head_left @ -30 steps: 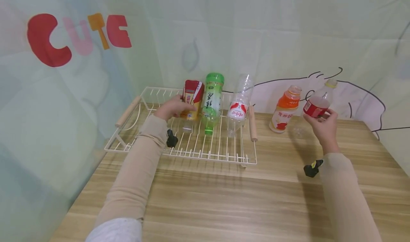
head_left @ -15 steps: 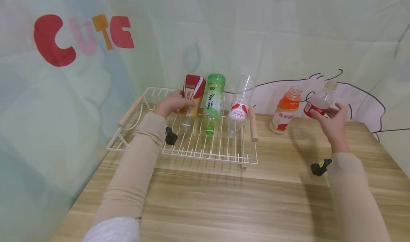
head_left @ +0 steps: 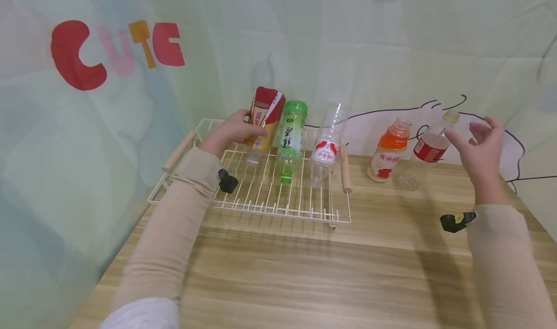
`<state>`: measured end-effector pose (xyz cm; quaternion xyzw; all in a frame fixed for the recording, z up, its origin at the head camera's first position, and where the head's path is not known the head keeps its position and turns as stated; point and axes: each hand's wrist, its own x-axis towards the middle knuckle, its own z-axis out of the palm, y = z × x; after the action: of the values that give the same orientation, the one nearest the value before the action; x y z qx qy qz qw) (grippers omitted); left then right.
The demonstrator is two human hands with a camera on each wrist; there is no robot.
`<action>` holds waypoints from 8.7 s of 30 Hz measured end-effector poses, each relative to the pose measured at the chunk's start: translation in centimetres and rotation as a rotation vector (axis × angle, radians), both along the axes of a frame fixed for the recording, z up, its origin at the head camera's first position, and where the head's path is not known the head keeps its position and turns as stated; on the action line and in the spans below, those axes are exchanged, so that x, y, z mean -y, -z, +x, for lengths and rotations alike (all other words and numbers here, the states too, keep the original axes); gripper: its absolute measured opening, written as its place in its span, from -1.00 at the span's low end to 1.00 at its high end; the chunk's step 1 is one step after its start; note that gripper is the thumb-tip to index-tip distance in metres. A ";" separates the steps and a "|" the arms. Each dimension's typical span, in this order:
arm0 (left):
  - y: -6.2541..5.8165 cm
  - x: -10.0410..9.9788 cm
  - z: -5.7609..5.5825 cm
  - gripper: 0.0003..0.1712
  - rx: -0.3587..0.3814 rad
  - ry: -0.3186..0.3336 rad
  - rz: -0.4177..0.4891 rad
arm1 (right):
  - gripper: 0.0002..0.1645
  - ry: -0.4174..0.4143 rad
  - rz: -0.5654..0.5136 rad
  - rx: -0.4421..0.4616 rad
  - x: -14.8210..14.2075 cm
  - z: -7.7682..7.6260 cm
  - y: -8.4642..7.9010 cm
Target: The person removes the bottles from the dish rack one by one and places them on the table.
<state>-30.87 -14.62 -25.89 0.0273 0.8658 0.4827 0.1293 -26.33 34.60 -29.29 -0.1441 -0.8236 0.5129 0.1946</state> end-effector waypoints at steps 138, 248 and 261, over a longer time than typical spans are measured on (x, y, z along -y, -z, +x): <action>-1.2 -11.0 6.4 -0.31 -0.160 0.488 -0.114 | -0.18 -0.821 0.890 -0.370 14.2 5.3 -1.3; 6.6 -7.5 -2.6 0.08 -0.002 -0.092 0.112 | 0.05 0.092 -0.030 0.206 -4.6 -0.3 10.4; 6.8 -7.6 -2.8 -0.07 0.007 -0.099 0.117 | 0.09 0.077 -0.072 0.230 -4.6 -0.2 10.5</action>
<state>-33.62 -7.05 -32.71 -0.0098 0.8358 0.5385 0.1064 -26.56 39.22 -39.78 -0.2406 -0.8154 0.5142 0.1131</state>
